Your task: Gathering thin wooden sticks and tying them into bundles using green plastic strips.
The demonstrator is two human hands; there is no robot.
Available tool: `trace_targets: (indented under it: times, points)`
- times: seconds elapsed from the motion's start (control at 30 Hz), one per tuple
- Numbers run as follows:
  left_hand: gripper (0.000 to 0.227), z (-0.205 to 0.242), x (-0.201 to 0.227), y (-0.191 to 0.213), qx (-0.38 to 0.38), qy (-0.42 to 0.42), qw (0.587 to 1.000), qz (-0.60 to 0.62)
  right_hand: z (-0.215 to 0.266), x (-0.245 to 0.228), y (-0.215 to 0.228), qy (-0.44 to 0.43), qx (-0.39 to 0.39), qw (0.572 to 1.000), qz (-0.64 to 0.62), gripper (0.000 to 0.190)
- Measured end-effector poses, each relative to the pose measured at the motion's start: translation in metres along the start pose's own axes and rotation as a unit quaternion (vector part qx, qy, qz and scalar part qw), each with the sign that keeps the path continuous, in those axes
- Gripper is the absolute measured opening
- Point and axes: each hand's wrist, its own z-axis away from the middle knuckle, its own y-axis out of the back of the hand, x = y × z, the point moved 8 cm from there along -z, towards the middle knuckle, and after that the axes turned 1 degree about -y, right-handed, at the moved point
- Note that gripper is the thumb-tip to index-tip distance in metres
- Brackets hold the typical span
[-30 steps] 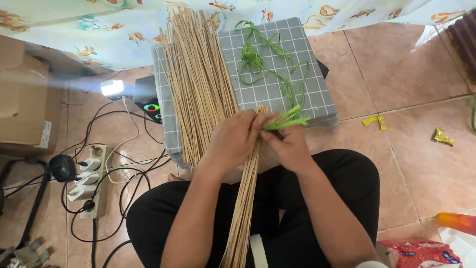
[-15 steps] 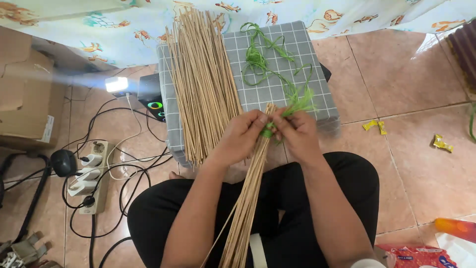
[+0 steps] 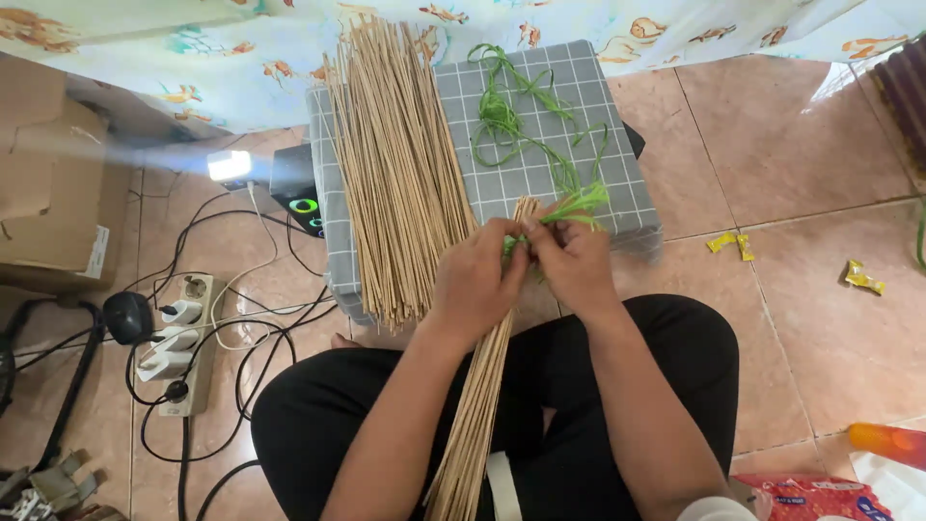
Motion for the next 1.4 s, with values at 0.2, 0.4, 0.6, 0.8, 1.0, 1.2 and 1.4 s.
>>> trace_targets:
  times: [0.2,0.4,0.6,0.8,1.0,1.2,1.4]
  points:
    - [0.013,0.01,0.009,0.003,0.113,-0.079,0.988,-0.068,-0.005,-0.001,0.0,-0.064,-0.025,0.997,-0.041,0.027]
    - [0.012,0.016,0.024,0.009,0.162,-0.14,0.968,-0.132,-0.005,-0.006,0.0,-0.055,-0.045,0.995,-0.074,0.027]
    - [0.011,0.01,0.014,0.012,0.124,-0.106,0.985,-0.051,0.007,-0.025,0.001,-0.01,-0.181,0.969,-0.17,0.097]
    - [0.016,0.009,0.002,-0.003,-0.02,0.066,0.966,0.25,0.022,-0.043,0.019,0.164,0.022,0.986,-0.031,0.069]
    - [0.018,0.024,-0.013,-0.017,-0.053,0.193,0.857,0.474,0.029,-0.02,0.018,0.16,0.075,0.984,-0.019,0.023]
    - [0.016,0.024,-0.019,-0.015,-0.025,0.218,0.853,0.474,0.028,-0.064,0.007,0.232,-0.017,0.969,0.08,0.034]
    - [0.014,0.018,-0.009,0.005,-0.011,0.215,0.886,0.41,0.037,-0.082,0.007,0.254,0.035,0.953,0.162,0.012]
